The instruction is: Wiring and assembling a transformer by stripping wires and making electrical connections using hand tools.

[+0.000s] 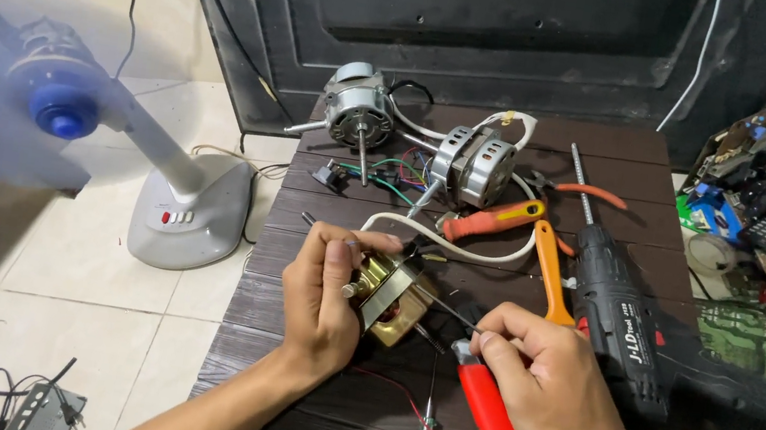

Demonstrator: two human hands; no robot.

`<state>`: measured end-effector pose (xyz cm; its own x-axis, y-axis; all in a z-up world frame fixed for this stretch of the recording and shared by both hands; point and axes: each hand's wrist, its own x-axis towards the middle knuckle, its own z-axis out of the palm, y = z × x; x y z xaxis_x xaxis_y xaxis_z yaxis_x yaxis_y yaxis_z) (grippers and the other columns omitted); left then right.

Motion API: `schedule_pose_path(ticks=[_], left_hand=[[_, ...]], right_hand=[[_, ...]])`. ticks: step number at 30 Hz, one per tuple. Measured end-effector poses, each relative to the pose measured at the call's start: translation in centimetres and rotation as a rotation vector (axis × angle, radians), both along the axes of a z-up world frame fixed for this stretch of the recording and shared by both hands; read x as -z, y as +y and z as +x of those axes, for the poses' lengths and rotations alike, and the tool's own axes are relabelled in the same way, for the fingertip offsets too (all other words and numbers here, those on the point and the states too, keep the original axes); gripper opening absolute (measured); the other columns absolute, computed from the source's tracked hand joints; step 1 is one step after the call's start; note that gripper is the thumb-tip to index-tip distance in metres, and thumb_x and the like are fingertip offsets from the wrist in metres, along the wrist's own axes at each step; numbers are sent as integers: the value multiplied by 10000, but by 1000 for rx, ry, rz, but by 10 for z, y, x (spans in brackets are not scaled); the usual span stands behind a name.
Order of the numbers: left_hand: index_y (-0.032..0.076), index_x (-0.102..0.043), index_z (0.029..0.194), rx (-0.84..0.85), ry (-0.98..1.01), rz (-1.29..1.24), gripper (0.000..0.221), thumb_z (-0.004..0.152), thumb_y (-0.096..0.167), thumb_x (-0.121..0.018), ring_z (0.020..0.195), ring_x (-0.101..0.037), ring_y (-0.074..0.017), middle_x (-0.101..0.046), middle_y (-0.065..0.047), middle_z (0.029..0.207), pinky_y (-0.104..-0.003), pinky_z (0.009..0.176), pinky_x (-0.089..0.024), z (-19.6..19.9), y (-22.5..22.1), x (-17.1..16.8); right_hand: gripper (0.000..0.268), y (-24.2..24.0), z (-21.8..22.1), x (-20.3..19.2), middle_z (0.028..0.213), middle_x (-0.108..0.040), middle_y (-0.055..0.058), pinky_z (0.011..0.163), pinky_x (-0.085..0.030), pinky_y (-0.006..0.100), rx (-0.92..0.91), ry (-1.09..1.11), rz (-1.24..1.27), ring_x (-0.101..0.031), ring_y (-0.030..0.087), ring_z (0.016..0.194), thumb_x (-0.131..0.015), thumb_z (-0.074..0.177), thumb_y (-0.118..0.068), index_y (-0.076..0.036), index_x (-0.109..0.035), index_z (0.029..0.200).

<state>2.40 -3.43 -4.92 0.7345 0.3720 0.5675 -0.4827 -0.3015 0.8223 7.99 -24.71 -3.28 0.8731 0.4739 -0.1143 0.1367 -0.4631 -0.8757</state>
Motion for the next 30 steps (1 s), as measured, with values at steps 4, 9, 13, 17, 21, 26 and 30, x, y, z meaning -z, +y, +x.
schedule_pose_path(ticks=[4,9,13,17,21,26,30], left_hand=[[64,-419,940,32,-9,-22,209,1105,144,-318,1006,-706,-255,-734,-147,1037,-346,948,-553,0,-2,1],[68,-419,936,12,6,21,236,1110,173,-298,983,-698,-248,-725,-134,979,-358,953,-557,1,1,-1],[72,-412,945,59,-18,-55,242,1118,198,-297,982,-677,-250,-699,-138,965,-385,985,-544,2,4,2],[89,-392,939,57,-20,-57,241,1118,213,-291,976,-678,-244,-691,-130,959,-398,998,-547,2,6,3],[83,-391,923,41,-9,-34,257,1116,210,-276,947,-676,-238,-687,-138,946,-387,969,-554,2,6,1],[84,-396,923,46,-14,-36,257,1114,207,-274,930,-673,-235,-690,-144,946,-369,926,-556,3,8,4],[80,-402,919,45,-17,-46,268,1116,217,-282,911,-662,-223,-693,-148,958,-353,913,-550,4,8,4]], right_hand=[[246,1,-1,-1,519,-690,4,435,-362,284,-7,0,-13,-466,111,429,-615,867,-154,-59,-810,750],[289,1,2,4,508,-626,31,456,-357,280,-34,85,94,-472,123,456,-578,877,-136,-18,-804,739],[249,-6,16,36,582,-434,49,432,-183,274,-89,595,477,-309,109,498,-545,967,-62,106,-713,893],[264,-1,13,27,545,-423,20,416,-186,266,-116,566,438,-291,93,472,-551,980,-67,95,-757,949],[252,9,-8,2,447,-600,-34,372,-342,285,-69,-98,37,-417,86,392,-642,885,-174,-112,-882,933],[231,10,-5,4,581,-628,17,377,-418,325,-220,-851,6,-516,156,373,-680,805,-60,-44,-710,1033],[349,7,-5,12,735,-567,52,476,-453,321,-287,-1271,-193,-520,176,508,-709,843,-116,43,-667,1150]])
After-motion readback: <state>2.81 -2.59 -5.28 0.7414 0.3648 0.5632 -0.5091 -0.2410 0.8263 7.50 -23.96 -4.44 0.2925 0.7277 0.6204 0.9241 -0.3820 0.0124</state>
